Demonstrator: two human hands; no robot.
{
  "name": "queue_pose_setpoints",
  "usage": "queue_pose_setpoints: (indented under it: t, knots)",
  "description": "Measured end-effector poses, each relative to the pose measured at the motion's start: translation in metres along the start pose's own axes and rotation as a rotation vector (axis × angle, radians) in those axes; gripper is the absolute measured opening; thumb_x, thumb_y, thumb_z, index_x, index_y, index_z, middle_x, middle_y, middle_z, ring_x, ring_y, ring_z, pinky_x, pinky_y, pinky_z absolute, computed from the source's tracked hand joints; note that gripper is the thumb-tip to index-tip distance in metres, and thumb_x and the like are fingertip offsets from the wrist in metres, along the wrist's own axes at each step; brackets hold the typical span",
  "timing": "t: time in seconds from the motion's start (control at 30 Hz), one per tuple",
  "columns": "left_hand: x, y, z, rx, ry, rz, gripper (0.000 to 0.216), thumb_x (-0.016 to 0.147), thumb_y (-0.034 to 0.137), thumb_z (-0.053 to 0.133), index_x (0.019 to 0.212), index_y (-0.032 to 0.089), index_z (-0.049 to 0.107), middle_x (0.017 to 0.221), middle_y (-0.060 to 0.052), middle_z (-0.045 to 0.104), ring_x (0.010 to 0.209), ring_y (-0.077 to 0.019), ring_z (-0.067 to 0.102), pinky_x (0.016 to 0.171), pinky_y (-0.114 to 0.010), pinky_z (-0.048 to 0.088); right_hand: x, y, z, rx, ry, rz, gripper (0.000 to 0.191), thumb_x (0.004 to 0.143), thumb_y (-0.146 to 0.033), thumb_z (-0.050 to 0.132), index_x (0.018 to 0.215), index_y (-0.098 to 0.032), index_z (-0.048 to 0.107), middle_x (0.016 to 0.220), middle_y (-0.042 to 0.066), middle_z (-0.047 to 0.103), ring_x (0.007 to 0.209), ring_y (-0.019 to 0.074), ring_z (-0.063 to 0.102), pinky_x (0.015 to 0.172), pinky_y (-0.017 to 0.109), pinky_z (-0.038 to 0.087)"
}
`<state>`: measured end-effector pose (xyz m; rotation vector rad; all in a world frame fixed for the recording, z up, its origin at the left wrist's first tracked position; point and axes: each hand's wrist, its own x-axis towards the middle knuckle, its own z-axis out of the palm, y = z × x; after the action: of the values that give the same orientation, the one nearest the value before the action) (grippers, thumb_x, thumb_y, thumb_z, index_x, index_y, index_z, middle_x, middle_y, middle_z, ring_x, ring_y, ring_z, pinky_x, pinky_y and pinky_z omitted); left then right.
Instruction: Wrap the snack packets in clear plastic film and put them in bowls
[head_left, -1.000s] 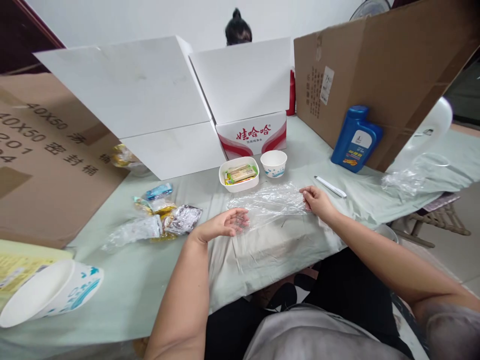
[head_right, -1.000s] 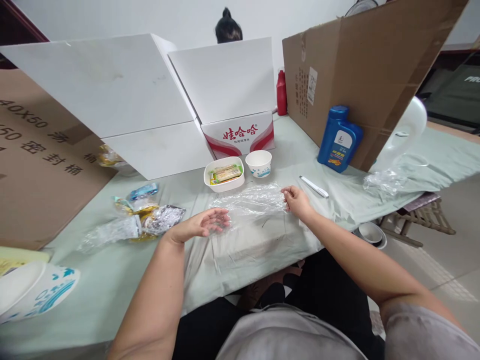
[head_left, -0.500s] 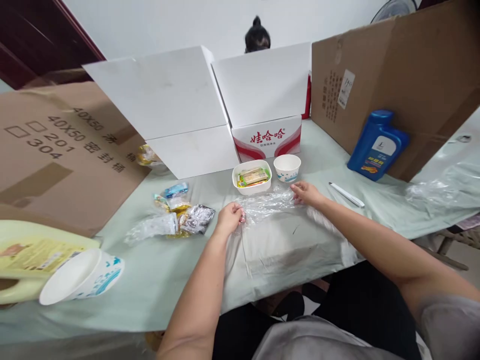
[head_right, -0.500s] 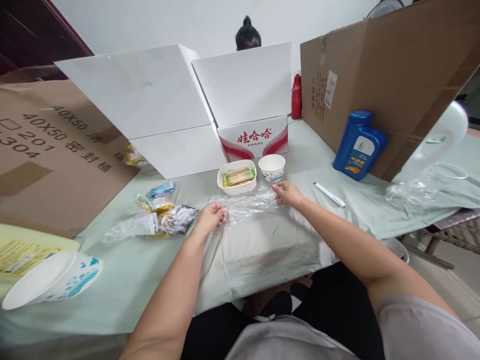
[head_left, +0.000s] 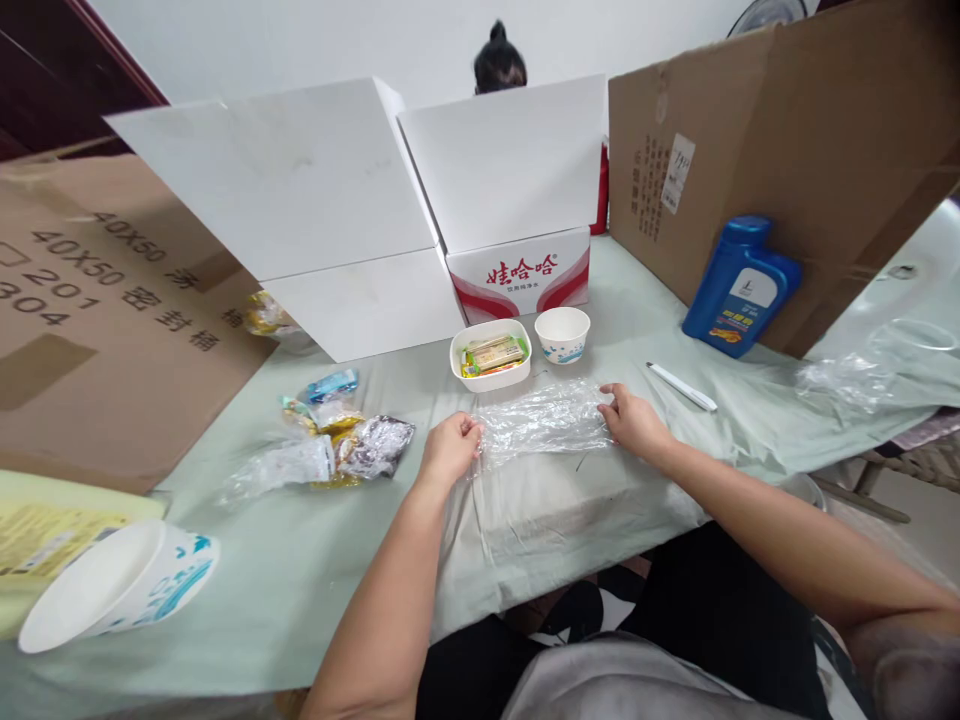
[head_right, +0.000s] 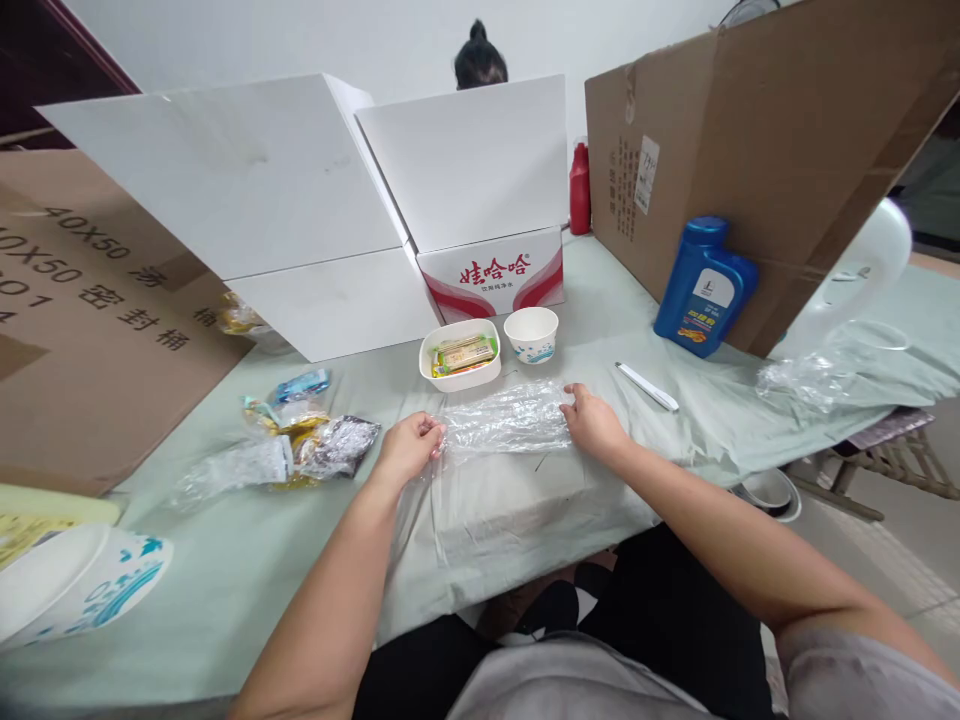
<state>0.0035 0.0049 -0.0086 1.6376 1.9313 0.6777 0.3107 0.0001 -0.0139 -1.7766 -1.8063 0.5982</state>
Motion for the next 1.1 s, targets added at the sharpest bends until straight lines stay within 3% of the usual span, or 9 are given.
queue_pose_setpoints:
  t: [0.17,0.33,0.47,0.6,0.83,0.9,1.0,1.1]
  knots:
    - [0.0,0.006,-0.002,0.159,0.096,0.001,0.013,0.086,0.03,0.053,0.079,0.021,0.06,0.071,0.001,0.069,0.061,-0.0153,0.065,0.062,-0.024,0.042,0.016,-0.008,0.009,-0.066,0.052,-0.046,0.042,0.094,-0.025,0.046,0.134,-0.015,0.043,0.086,0.006,0.071,0.082,0.0216,0.065,0.072,0.029,0.042]
    - [0.0,0.009,0.0,0.331,0.181,-0.027,0.012,0.087,0.028,0.053,0.088,0.022,0.063,0.089,-0.008,0.073,0.085,-0.0245,0.066,0.067,-0.028,0.04,0.026,-0.007,0.023,-0.139,0.091,-0.028,0.039,0.093,-0.027,0.049,0.13,-0.015,0.047,0.087,0.011,0.072,0.084,0.026,0.066,0.072,0.032,0.043]
    - [-0.001,0.009,0.0,0.422,0.194,-0.052,0.015,0.09,0.027,0.049,0.092,0.021,0.063,0.09,-0.011,0.072,0.087,-0.028,0.066,0.067,-0.031,0.04,0.022,-0.003,0.027,-0.123,0.134,-0.059,0.04,0.094,-0.035,0.046,0.129,-0.015,0.046,0.088,0.009,0.072,0.083,0.0258,0.066,0.072,0.033,0.044]
    - [-0.003,0.011,0.001,0.471,0.205,-0.06,0.017,0.092,0.027,0.047,0.095,0.021,0.063,0.092,-0.012,0.072,0.087,-0.0279,0.067,0.066,-0.031,0.04,0.016,0.0,0.024,-0.083,0.147,-0.147,0.04,0.092,-0.027,0.044,0.13,-0.013,0.043,0.088,0.006,0.071,0.082,0.0223,0.065,0.074,0.032,0.046]
    - [-0.006,0.013,0.001,0.521,0.22,-0.039,0.019,0.094,0.024,0.044,0.102,0.02,0.06,0.099,-0.013,0.071,0.089,-0.0281,0.067,0.065,-0.031,0.039,0.011,-0.001,0.02,-0.074,0.136,-0.219,0.031,0.093,-0.02,0.038,0.118,-0.019,0.055,0.112,0.011,0.068,0.093,0.021,0.064,0.084,0.032,0.046]
    - [-0.008,0.014,0.002,0.53,0.198,-0.024,0.018,0.093,0.025,0.045,0.099,0.02,0.061,0.094,-0.012,0.072,0.087,-0.0281,0.068,0.065,-0.031,0.038,0.003,0.001,0.016,-0.088,0.114,-0.203,0.031,0.091,-0.019,0.041,0.117,-0.019,0.057,0.108,0.01,0.07,0.089,0.0213,0.065,0.08,0.032,0.046]
    - [-0.014,0.018,0.007,0.554,0.151,0.037,0.016,0.093,0.027,0.046,0.096,0.022,0.061,0.092,-0.01,0.072,0.088,-0.0274,0.068,0.065,-0.031,0.038,-0.015,0.005,0.002,-0.138,0.038,-0.14,0.034,0.088,-0.019,0.047,0.121,-0.017,0.055,0.086,0.006,0.072,0.077,0.0219,0.065,0.069,0.03,0.044]
    - [-0.021,0.025,0.013,0.605,0.106,0.091,0.017,0.094,0.026,0.045,0.097,0.022,0.06,0.092,-0.009,0.072,0.087,-0.026,0.068,0.065,-0.03,0.038,-0.026,0.003,-0.015,-0.195,-0.044,-0.059,0.046,0.087,-0.029,0.056,0.131,-0.018,0.047,0.077,0.002,0.071,0.075,0.0221,0.065,0.064,0.029,0.04]
